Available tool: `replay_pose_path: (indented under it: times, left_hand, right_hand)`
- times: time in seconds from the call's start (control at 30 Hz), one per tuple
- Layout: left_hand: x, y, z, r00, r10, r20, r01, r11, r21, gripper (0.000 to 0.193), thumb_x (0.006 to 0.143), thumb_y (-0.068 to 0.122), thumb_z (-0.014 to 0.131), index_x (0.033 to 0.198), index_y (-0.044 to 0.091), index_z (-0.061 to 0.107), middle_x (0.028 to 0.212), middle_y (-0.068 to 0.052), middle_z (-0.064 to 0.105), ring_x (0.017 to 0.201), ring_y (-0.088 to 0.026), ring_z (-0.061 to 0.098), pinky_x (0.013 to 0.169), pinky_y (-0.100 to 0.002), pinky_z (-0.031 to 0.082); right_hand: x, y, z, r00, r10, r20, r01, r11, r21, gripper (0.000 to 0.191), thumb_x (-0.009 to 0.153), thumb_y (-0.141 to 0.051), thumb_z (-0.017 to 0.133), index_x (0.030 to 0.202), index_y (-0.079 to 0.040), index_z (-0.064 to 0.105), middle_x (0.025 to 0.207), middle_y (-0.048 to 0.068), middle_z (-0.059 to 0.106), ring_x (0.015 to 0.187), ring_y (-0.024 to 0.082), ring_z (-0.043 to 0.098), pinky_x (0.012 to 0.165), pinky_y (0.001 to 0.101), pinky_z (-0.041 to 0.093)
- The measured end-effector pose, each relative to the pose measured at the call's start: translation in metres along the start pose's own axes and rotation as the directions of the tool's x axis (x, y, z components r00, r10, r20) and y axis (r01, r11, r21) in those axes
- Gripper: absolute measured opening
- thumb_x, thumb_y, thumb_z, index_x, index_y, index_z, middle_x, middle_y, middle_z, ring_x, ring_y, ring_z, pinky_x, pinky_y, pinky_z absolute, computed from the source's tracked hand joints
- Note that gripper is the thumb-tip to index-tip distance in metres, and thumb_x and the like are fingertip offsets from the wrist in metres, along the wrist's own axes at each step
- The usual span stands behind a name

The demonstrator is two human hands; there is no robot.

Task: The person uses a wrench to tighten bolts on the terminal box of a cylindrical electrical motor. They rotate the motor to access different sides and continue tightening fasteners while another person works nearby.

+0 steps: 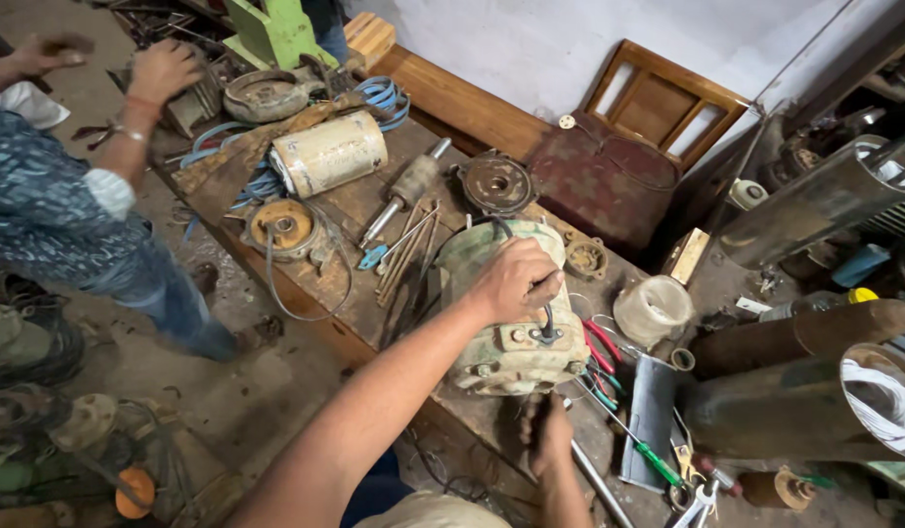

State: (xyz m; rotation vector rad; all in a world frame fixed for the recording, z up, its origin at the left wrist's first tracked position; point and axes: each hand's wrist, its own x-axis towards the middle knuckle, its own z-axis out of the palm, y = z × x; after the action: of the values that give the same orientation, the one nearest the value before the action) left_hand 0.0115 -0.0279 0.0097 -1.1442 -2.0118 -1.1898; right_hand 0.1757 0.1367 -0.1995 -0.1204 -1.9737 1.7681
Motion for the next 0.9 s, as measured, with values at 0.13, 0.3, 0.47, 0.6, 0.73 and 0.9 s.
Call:
replay_pose_path:
  times: [0.13, 0.3, 0.47, 0.6, 0.73, 0.9]
  left_hand:
    - [0.0014, 0.0005, -0.0008, 1.000, 0.003, -0.007, -0.003, 1.000, 0.000, 0.033, 0.100, 0.027, 0.058, 0.073, 0.008, 0.061, 0.076, -0.007, 0.062, 0.084, -0.031, 0.060, 0.082, -0.045, 0.046]
    - [0.0016, 0.0027, 0.0003, 1.000, -0.017, 0.015, 0.017, 1.000, 0.020, 0.034, 0.100, 0.028, 0.057, 0.072, 0.008, 0.060, 0.074, -0.008, 0.062, 0.083, -0.031, 0.060, 0.081, -0.045, 0.046]
    - [0.0015, 0.0020, -0.0002, 1.000, -0.006, 0.010, 0.005, 1.000, 0.002, 0.034, 0.100, 0.028, 0.056, 0.074, 0.008, 0.061, 0.076, -0.007, 0.063, 0.084, -0.031, 0.060, 0.082, -0.044, 0.046]
    - [0.0016, 0.0022, -0.0009, 1.000, -0.015, 0.022, 0.015, 1.000, 0.011, 0.034, 0.100, 0.028, 0.056, 0.074, 0.008, 0.062, 0.076, -0.007, 0.063, 0.084, -0.031, 0.060, 0.083, -0.045, 0.046]
    - [0.0002, 0.0039, -0.0015, 1.000, -0.020, 0.016, 0.020, 1.000, 0.016, 0.033, 0.101, 0.027, 0.057, 0.075, 0.007, 0.062, 0.077, -0.008, 0.063, 0.085, -0.031, 0.060, 0.084, -0.045, 0.047]
    - [-0.0015, 0.0036, -0.0034, 1.000, -0.012, 0.002, 0.012, 1.000, 0.004, 0.029, 0.098, 0.025, 0.060, 0.076, 0.008, 0.063, 0.078, -0.008, 0.064, 0.085, -0.032, 0.061, 0.082, -0.045, 0.047]
  right_hand:
    - [-0.0030, 0.0019, -0.0001, 0.967, -0.253, -0.017, 0.151, 0.629, -0.763, 0.037, 0.119, -0.039, 0.038, 0.112, -0.009, 0.058, 0.085, 0.016, 0.064, 0.073, 0.034, 0.061, 0.062, 0.0269, 0.041]
    - [0.0053, 0.0035, -0.0073, 0.666, 0.738, 0.108, -0.717, 0.593, 0.367, 0.036, 0.118, -0.039, 0.039, 0.111, -0.010, 0.058, 0.084, 0.015, 0.064, 0.070, 0.034, 0.060, 0.058, 0.0308, 0.042]
    - [0.0005, 0.0005, -0.0059, 0.990, -0.123, -0.072, 0.049, 0.765, -0.642, 0.035, 0.117, -0.039, 0.041, 0.110, -0.010, 0.059, 0.083, 0.014, 0.064, 0.068, 0.033, 0.060, 0.055, 0.0348, 0.043]
    - [-0.0006, -0.0016, -0.0030, 0.992, -0.092, -0.082, 0.011, 0.729, -0.685, 0.034, 0.115, -0.040, 0.041, 0.108, -0.012, 0.060, 0.081, 0.013, 0.064, 0.063, 0.033, 0.058, 0.052, 0.0378, 0.040]
    - [0.0025, -0.0003, -0.0059, 0.739, 0.674, -0.002, -0.670, 0.735, 0.105, 0.043, 0.117, -0.046, 0.041, 0.104, -0.008, 0.058, 0.077, 0.012, 0.060, 0.056, 0.034, 0.052, 0.053, 0.0442, 0.035]
    - [-0.0008, 0.0016, -0.0039, 0.959, -0.281, 0.041, 0.184, 0.502, -0.845, 0.031, 0.116, -0.036, 0.043, 0.108, -0.010, 0.059, 0.082, 0.012, 0.064, 0.071, 0.031, 0.061, 0.061, 0.0377, 0.046]
